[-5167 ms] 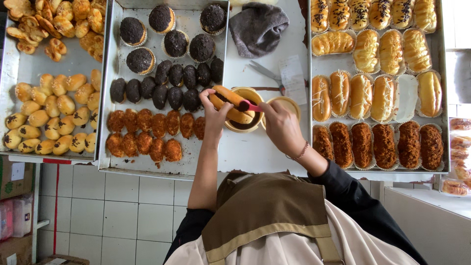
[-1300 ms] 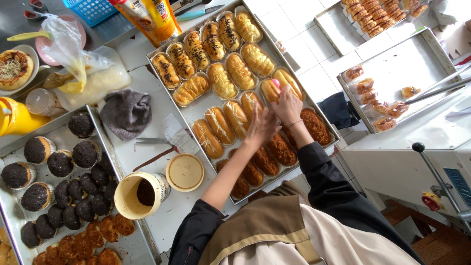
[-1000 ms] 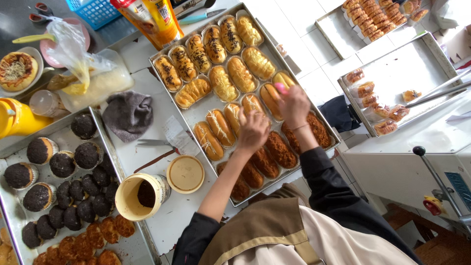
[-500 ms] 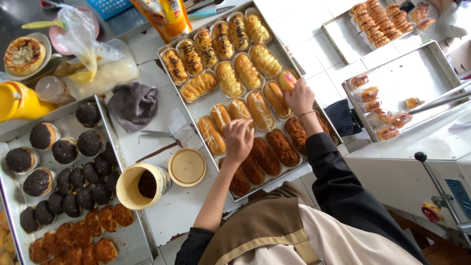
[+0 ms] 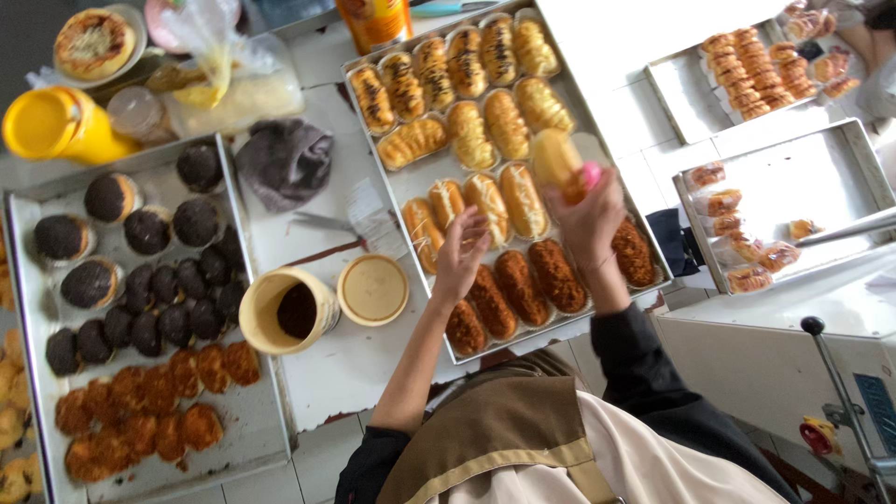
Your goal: The person prepares bread rolls by filling one with cream from a plastic bag, dipping several rolls into a container of shredded cheese, and applying a dark sauce to a roll using a small spoon.
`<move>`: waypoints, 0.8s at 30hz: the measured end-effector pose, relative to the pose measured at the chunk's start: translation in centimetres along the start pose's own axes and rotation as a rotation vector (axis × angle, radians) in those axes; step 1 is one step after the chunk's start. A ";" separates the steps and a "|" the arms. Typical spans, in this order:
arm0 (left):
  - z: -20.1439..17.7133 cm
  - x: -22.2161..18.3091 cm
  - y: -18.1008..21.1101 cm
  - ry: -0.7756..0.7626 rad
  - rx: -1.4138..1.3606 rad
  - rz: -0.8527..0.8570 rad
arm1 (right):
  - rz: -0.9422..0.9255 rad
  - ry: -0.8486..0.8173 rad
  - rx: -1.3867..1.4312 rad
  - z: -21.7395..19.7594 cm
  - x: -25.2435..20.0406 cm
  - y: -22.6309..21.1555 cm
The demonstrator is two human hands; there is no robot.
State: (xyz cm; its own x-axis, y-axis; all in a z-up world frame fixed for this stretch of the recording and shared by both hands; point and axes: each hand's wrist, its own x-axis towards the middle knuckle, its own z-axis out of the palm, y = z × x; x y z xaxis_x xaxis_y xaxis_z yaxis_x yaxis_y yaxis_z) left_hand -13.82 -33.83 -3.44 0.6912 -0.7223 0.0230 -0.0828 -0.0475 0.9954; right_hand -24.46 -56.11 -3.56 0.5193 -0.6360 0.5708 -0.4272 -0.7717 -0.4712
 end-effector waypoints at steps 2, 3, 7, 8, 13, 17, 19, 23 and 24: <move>-1.1 -0.3 1.4 0.004 -0.262 -0.114 | 0.016 -0.079 0.165 -1.6 -1.7 -7.4; -2.2 -1.1 2.2 0.025 -0.261 -0.115 | -0.035 -0.093 0.207 -2.6 -2.9 -11.1; -8.8 -4.7 4.2 0.258 -0.542 -0.110 | -0.192 -0.281 0.326 -3.1 -4.6 -22.7; -10.9 -5.9 4.2 0.358 -0.491 -0.141 | -0.210 -0.292 0.344 -2.8 -5.1 -24.6; -21.1 -11.1 4.1 0.481 -0.446 -0.092 | -0.217 -0.514 0.682 0.0 -7.4 -33.2; -27.5 -13.9 4.0 0.475 -0.480 -0.137 | -0.357 -0.539 0.734 2.8 -9.1 -38.3; -30.1 -15.0 3.3 0.433 -0.486 -0.119 | -0.336 -0.505 0.725 3.8 -10.4 -40.1; -34.0 -16.5 1.4 0.295 -0.467 0.133 | 0.135 -0.802 0.704 7.2 -12.0 -41.0; -34.6 -16.8 1.1 0.290 -0.469 0.130 | 0.098 -0.746 0.816 8.5 -12.4 -41.0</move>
State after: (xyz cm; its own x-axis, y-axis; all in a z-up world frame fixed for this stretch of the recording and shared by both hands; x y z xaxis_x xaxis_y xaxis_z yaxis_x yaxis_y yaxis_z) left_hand -0.64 2.13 0.45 0.8709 -0.4797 0.1074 0.1011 0.3886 0.9159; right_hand -7.14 -16.60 2.96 0.9424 -0.3227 0.0885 -0.0177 -0.3120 -0.9499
